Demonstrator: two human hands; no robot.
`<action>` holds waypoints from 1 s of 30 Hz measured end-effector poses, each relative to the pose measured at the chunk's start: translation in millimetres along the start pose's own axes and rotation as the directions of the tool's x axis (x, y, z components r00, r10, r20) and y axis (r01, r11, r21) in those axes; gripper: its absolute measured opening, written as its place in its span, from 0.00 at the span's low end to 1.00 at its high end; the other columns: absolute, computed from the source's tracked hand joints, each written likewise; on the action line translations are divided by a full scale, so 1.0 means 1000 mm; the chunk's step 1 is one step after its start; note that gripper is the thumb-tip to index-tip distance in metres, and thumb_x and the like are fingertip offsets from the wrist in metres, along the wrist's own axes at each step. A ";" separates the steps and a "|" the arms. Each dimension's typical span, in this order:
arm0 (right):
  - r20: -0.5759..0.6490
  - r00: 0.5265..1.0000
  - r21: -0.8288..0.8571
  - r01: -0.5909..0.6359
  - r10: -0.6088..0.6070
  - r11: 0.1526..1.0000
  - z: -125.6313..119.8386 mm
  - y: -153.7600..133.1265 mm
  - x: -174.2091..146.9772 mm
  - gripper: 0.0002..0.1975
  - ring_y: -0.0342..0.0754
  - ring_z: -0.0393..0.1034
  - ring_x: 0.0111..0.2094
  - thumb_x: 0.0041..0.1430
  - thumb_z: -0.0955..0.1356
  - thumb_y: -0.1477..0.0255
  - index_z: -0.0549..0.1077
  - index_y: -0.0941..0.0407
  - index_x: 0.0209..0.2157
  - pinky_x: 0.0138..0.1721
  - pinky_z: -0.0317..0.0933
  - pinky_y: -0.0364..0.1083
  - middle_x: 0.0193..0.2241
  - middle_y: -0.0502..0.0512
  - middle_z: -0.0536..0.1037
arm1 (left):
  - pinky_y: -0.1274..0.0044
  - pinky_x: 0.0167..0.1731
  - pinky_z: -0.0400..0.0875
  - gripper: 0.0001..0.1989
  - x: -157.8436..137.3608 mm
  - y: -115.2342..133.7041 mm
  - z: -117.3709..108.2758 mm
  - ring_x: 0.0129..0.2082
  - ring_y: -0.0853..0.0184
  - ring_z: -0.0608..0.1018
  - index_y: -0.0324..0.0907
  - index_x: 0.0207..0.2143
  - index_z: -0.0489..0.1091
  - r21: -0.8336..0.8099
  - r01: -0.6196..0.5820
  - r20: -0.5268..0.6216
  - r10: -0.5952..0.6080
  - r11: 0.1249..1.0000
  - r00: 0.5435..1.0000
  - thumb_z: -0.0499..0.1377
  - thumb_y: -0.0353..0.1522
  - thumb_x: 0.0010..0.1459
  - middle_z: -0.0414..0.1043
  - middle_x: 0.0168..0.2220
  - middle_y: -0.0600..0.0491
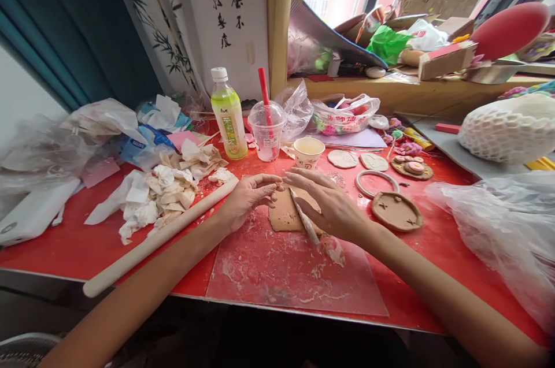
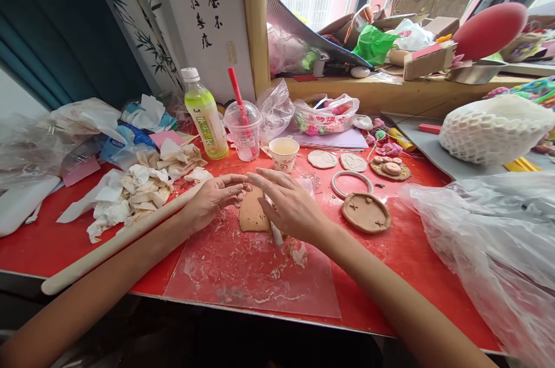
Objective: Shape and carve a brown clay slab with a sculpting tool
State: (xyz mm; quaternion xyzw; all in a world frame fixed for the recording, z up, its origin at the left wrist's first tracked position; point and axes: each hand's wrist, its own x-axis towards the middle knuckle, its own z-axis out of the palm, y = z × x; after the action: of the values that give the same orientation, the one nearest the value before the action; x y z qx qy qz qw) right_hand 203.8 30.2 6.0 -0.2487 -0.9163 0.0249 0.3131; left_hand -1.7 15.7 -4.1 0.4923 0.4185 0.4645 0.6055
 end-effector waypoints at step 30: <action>0.042 0.999 -0.028 -0.013 0.015 1.000 0.008 -0.006 -0.006 0.26 0.50 0.56 0.58 0.59 0.60 0.73 0.55 0.54 0.59 0.55 0.56 0.55 0.56 0.60 0.65 | 0.75 0.41 0.68 0.15 -0.002 -0.001 0.001 0.35 0.69 0.76 0.41 0.42 0.73 0.015 -0.038 0.070 0.037 0.999 0.997 0.63 0.31 0.49 0.75 0.41 0.49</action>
State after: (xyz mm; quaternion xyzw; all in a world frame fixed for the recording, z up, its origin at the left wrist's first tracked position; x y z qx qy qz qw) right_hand 200.5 23.3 -2.0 -0.2588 -0.9211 0.0197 0.2901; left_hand -0.7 13.0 -4.9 0.5209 0.3913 0.4549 0.6071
